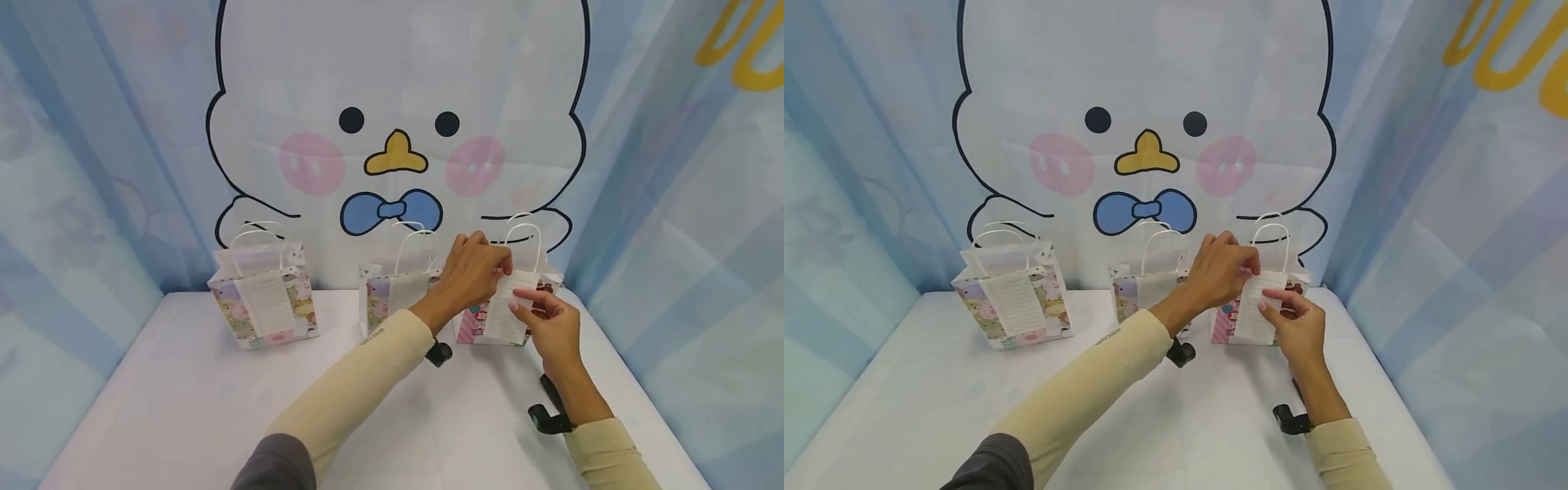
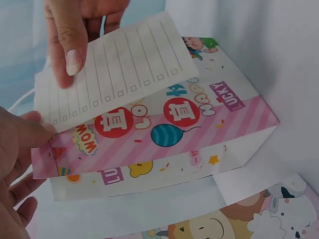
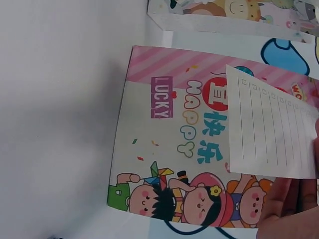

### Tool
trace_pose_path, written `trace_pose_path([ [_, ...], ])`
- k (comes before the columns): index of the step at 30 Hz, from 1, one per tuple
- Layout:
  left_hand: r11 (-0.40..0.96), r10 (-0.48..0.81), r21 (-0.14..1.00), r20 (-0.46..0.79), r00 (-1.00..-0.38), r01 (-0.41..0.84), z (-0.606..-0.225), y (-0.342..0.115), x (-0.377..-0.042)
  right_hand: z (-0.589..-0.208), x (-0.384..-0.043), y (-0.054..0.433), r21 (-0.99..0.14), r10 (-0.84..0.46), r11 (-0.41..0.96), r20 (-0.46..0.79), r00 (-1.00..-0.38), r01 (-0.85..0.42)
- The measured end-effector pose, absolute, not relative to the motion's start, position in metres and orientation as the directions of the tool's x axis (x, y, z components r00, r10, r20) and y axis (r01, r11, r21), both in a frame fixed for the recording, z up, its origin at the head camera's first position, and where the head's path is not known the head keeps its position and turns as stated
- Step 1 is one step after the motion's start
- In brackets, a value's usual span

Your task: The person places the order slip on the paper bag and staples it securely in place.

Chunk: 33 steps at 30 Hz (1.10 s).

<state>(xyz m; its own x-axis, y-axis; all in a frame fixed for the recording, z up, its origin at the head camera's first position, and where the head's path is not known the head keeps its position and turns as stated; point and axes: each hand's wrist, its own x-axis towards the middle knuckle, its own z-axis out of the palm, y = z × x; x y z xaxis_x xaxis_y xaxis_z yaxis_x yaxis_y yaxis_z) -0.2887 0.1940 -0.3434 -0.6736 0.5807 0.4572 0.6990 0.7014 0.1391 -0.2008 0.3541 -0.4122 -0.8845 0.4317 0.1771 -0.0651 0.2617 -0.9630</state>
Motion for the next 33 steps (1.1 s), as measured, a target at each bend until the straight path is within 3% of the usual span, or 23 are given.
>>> trace_pose_path([
  [3,0.706,0.569,0.151,0.460,-0.682,0.692,-0.346,0.196,-0.290,-0.413,-0.197,0.355,-0.958,0.437,0.278,0.186,-0.880,-0.064],
  [7,0.701,0.561,0.166,0.472,-0.680,0.693,-0.349,0.195,-0.291,-0.417,-0.187,0.363,-0.918,0.445,0.397,0.199,-0.873,-0.007],
  [13,0.706,0.561,0.160,0.468,-0.682,0.690,-0.349,0.194,-0.291,-0.426,-0.161,0.384,-0.777,0.417,0.613,0.162,-0.894,0.145],
  [18,0.697,0.563,0.175,0.467,-0.682,0.695,-0.351,0.194,-0.292,-0.438,-0.140,0.403,-0.647,0.367,0.738,0.145,-0.919,0.193],
  [26,0.689,0.559,0.175,0.489,-0.669,0.704,-0.353,0.194,-0.294,-0.451,-0.122,0.431,-0.443,0.267,0.858,-0.046,-0.963,0.259],
  [33,0.688,0.559,0.174,0.492,-0.667,0.705,-0.353,0.194,-0.295,-0.461,-0.116,0.441,-0.386,0.215,0.890,-0.115,-0.970,0.243],
])
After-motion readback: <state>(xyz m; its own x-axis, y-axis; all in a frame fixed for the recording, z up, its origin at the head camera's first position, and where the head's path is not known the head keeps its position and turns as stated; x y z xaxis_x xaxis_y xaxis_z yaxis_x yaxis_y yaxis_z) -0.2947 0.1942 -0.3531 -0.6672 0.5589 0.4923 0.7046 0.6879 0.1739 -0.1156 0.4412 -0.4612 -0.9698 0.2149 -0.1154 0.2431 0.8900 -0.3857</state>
